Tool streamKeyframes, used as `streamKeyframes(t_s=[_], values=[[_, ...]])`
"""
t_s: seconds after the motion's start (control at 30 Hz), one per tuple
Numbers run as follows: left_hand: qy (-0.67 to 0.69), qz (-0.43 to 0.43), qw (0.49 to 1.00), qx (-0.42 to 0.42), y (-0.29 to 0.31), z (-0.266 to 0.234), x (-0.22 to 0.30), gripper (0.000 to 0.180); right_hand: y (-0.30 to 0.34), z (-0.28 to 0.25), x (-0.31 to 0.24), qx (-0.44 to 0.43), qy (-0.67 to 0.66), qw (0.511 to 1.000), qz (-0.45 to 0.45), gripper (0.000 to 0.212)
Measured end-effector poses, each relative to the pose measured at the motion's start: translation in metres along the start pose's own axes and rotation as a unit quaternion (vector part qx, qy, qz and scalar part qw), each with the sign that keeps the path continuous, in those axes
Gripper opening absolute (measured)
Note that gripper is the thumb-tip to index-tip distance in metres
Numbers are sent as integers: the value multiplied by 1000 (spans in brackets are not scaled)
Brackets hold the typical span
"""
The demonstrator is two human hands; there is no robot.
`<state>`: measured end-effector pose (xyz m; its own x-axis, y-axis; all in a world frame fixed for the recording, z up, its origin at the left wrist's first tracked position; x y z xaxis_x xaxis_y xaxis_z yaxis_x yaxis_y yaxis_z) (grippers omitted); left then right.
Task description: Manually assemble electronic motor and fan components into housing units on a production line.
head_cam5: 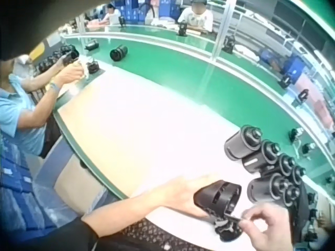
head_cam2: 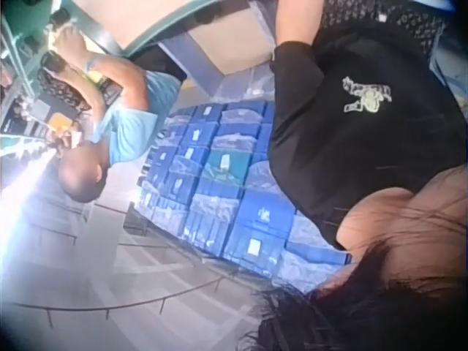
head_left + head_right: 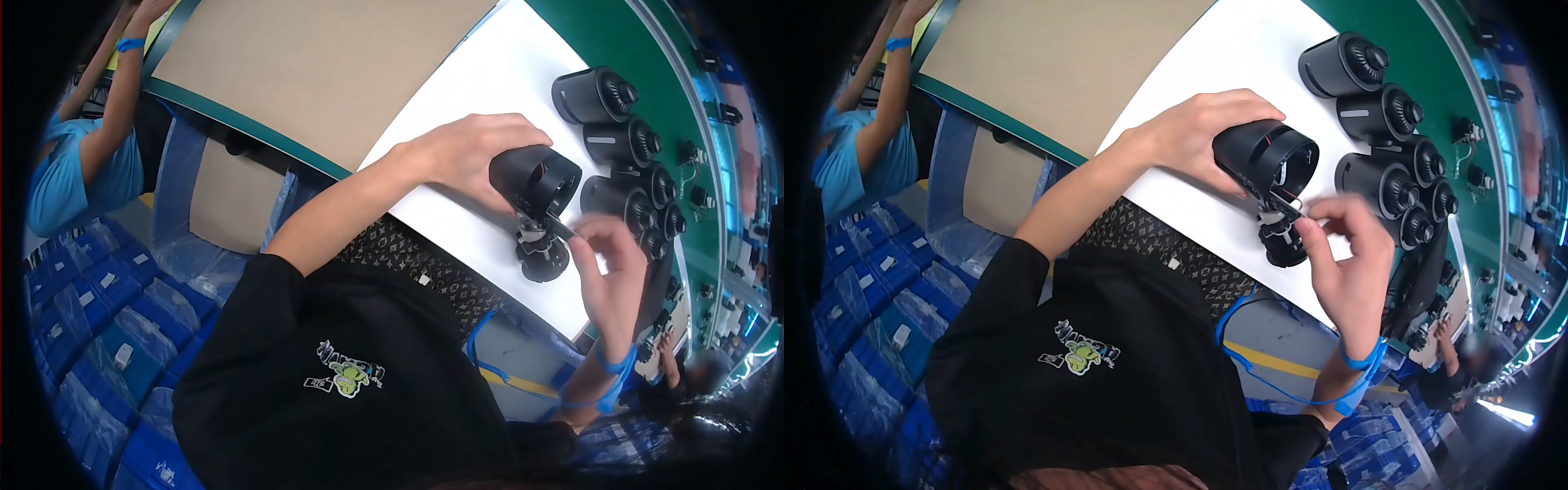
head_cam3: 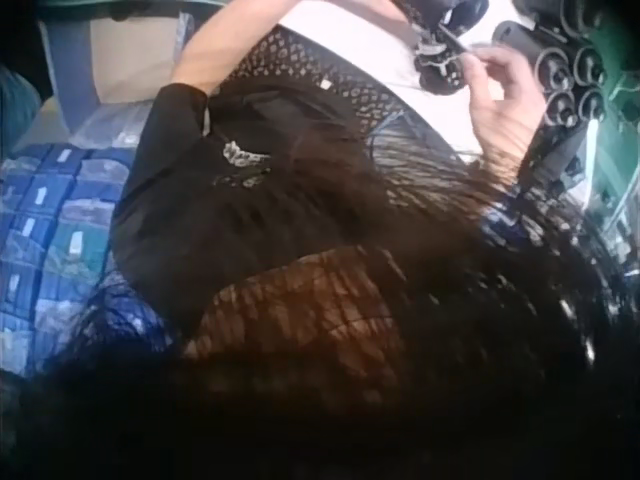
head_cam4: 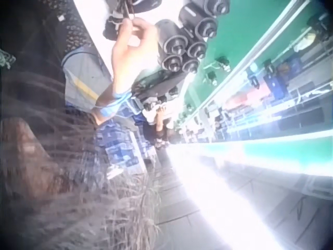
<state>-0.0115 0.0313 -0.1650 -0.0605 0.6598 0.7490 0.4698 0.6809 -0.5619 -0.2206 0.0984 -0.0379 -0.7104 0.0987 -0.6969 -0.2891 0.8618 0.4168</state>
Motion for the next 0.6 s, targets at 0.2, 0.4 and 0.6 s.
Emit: streamKeyframes(t_s=[0.2,0.4,0.6], values=[[6,10,1000,-11,0,2,-4,84,-8,4,19,100,-112,984,-93,64],[-2,3,1000,-11,0,1,-4,84,-18,-2,24,68,-152,982,-87,73],[3,-6,1000,-5,-1,0,-2,84,-23,-5,16,64,-159,982,-75,80]])
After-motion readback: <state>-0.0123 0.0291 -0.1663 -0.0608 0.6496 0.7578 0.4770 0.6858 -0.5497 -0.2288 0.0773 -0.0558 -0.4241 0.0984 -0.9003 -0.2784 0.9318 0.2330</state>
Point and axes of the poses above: each hand's wrist, its own y-axis away from the middle knuckle, its own z-axis out of the palm, x = y × z, the point moved 2 cm from there along -y, towards the middle knuckle, and after that the axes turned 1 degree about x, right-handed, at the moved point
